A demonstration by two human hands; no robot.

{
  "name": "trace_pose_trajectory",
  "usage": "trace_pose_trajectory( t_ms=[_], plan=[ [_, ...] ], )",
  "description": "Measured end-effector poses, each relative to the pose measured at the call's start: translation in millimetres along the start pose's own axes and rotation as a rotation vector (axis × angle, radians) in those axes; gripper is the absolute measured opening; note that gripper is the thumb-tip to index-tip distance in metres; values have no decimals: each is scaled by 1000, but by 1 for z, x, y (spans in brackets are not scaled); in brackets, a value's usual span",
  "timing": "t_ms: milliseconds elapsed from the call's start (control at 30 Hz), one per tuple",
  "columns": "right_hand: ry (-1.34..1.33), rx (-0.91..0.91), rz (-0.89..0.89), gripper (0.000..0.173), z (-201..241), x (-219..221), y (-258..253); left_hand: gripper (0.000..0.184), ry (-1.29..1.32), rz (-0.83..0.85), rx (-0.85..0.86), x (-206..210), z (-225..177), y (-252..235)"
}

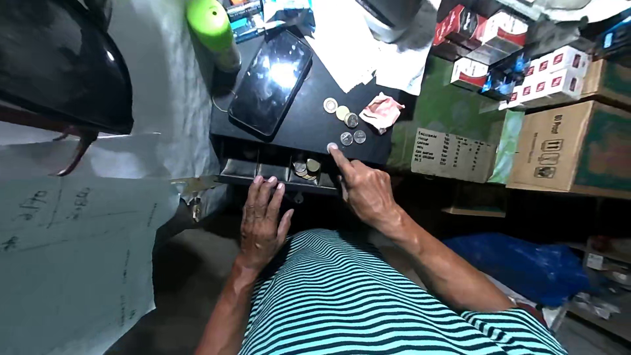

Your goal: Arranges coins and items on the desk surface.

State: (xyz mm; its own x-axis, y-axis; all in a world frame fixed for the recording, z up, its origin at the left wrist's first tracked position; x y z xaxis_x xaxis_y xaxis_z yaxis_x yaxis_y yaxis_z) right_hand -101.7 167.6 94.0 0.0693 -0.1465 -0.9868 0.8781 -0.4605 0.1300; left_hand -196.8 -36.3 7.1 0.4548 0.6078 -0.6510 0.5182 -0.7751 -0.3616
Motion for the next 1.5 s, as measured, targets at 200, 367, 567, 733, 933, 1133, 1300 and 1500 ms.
trace_pose_trajectory(
  t_ms=[200,367,567,733,933,1133,1300,1500],
  plan=[
    [-101,57,-49,49,-5,5,30,55,-15,2,18,-1,1,0],
    [-70,127,-114,48,-24,-5,-1,55,-14,16,12,-1,-1,0],
    [-71,9,-16,57,10,0,-5,55,-14,7,9,0,-1,0],
    [-155,-114,-43,54,22,6,3,55,-20,-7,2,1,-1,-1],
    [-97,174,-124,44,-31,-9,-1,54,-19,-6,-8,1,-1,1],
    [-106,55,-98,48,-7,-1,-3,54,-20,-3,7,0,-2,-3],
    [-125,26,-88,47,6,1,-11,55,-20,-6,13,0,-2,-3],
    [-247,-101,-116,45,10,2,-3,54,-13,-2,6,0,-1,-3]
  ],
)
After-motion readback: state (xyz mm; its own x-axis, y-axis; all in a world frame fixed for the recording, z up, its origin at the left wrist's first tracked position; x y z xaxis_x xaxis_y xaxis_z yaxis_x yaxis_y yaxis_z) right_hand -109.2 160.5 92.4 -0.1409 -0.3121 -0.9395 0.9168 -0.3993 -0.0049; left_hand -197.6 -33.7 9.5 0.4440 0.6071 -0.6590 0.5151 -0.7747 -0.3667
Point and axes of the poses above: each hand's wrist, its own y-axis away from the middle knuckle, its own x-axis out of the palm, z = x × y, the point moved 3 cm from there along -y, towards the middle knuckle, and after that the axes turned 7 degrees about y, right-handed, at the moved point
